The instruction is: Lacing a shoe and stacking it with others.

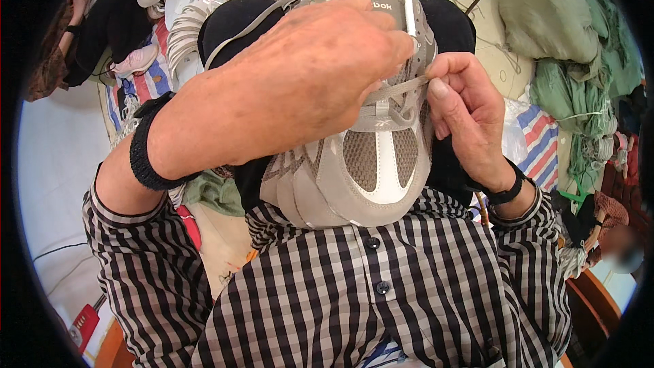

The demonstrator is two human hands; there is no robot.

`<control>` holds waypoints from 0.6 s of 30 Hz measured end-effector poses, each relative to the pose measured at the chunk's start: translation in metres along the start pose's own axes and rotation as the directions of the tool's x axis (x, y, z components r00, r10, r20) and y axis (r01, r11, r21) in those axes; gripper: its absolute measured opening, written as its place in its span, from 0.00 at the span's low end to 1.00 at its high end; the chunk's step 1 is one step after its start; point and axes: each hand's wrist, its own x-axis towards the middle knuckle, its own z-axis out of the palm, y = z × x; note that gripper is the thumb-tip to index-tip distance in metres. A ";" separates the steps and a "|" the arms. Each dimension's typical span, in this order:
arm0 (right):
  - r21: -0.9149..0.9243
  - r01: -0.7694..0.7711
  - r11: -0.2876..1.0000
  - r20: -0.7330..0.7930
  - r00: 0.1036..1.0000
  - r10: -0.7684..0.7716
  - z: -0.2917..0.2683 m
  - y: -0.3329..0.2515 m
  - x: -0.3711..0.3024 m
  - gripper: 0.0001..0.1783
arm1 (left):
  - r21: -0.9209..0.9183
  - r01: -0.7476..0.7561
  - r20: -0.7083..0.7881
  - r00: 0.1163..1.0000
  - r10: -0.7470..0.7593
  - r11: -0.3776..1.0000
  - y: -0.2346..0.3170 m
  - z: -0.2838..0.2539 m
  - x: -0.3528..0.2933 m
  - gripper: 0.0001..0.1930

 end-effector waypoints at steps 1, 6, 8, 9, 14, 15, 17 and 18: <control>-0.002 0.004 1.000 0.007 1.000 -0.004 0.000 0.000 0.001 0.06 | 0.000 0.035 -0.003 0.999 -0.035 0.999 0.001 -0.001 0.000 0.07; -0.081 0.010 0.997 0.015 1.000 -0.009 0.002 0.000 0.000 0.06 | -0.070 0.074 0.050 0.996 -0.071 0.995 0.004 -0.008 0.001 0.07; -0.092 0.002 0.996 0.005 1.000 -0.002 0.001 -0.002 0.000 0.06 | -0.142 0.039 -0.015 0.999 -0.042 0.989 0.006 -0.014 0.002 0.06; -0.093 0.002 0.996 0.002 1.000 -0.002 0.002 -0.002 0.000 0.06 | -0.146 0.091 0.053 0.995 -0.084 0.985 0.008 -0.022 0.001 0.05; -0.080 0.020 0.997 0.037 0.999 -0.017 0.000 0.005 0.003 0.07 | -0.351 0.312 0.224 0.944 -0.245 0.883 -0.001 -0.028 -0.014 0.05; -0.080 0.021 0.997 0.036 0.999 -0.018 0.000 0.005 0.004 0.07 | -0.451 0.447 0.292 0.892 -0.346 0.772 -0.002 -0.029 -0.018 0.05; -0.072 0.027 0.997 0.044 0.999 -0.024 0.002 0.005 0.004 0.08 | -0.528 0.569 0.372 0.823 -0.430 0.631 -0.004 -0.028 -0.025 0.05; -0.070 0.029 0.997 0.043 0.999 -0.026 0.002 0.005 0.004 0.08 | -0.535 0.538 0.326 0.843 -0.429 0.651 -0.007 -0.026 -0.028 0.05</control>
